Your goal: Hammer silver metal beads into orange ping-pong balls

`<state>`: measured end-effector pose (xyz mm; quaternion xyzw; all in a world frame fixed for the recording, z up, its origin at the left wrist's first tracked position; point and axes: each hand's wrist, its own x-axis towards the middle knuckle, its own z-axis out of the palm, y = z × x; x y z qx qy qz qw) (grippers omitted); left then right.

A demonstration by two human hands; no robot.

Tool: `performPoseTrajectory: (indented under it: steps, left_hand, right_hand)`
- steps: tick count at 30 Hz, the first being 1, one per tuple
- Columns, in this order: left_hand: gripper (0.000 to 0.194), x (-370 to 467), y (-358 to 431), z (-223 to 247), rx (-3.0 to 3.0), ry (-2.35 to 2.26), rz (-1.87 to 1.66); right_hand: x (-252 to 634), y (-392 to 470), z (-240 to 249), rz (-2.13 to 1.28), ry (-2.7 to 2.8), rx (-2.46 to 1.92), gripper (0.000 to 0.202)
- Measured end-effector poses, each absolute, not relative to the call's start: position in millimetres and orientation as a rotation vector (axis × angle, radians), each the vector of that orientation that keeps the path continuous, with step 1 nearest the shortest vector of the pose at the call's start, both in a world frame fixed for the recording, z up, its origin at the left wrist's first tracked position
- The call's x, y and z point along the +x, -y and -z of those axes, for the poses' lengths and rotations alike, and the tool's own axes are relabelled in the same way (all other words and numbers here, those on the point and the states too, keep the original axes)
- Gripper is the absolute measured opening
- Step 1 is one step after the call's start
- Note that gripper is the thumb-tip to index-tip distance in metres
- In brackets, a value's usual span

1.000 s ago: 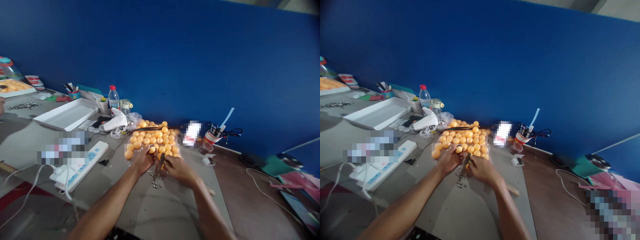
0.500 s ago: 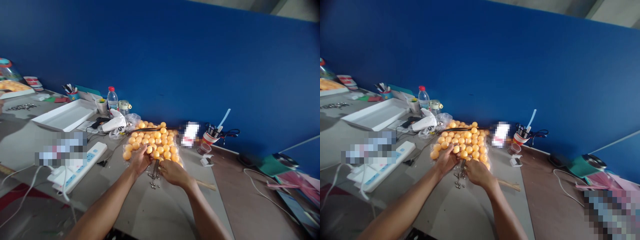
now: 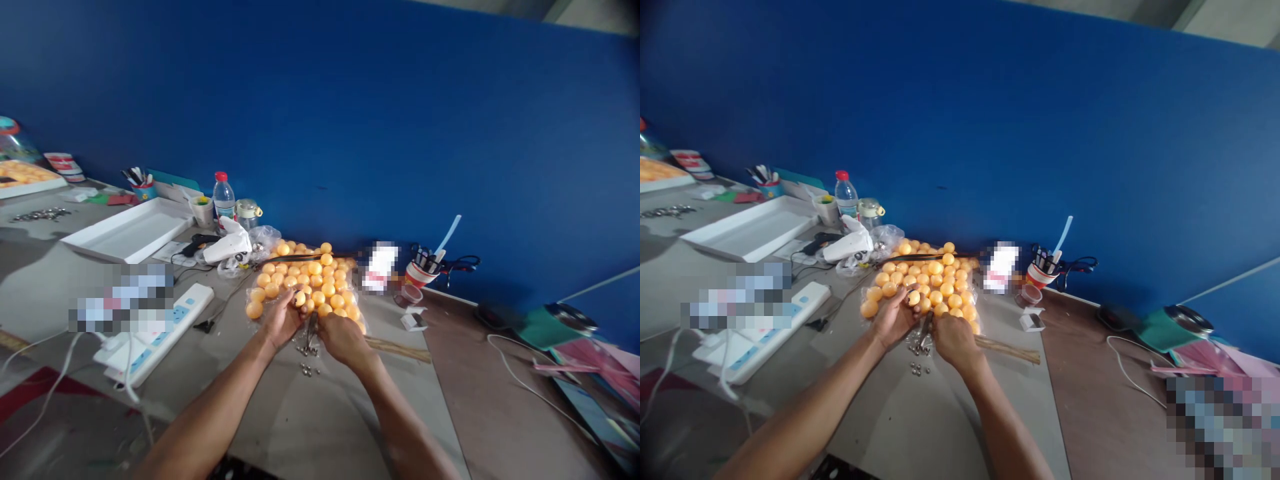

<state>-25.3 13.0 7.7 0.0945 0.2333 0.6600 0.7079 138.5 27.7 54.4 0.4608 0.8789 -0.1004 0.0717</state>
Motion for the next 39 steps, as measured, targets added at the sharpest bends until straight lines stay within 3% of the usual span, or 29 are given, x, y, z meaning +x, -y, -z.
performPoseTrajectory:
  steps: [21, 34, 39]
  left_hand:
    - [0.034, -22.7, -14.1, -5.5, 0.293, -0.558, -1.470]
    - [0.033, -26.1, -12.3, -3.9, 0.291, -0.490, -1.508]
    - [0.033, -25.3, -13.8, 0.2, 0.223, -0.497, -1.504]
  right_hand:
    - [138.6, -36.9, -21.8, 0.292, -2.773, 1.525, 0.018]
    - [142.4, -34.1, 1.6, 0.090, -3.052, 1.478, 0.015]
    - [151.4, -9.2, 6.0, 0.100, -3.431, 1.432, 0.020]
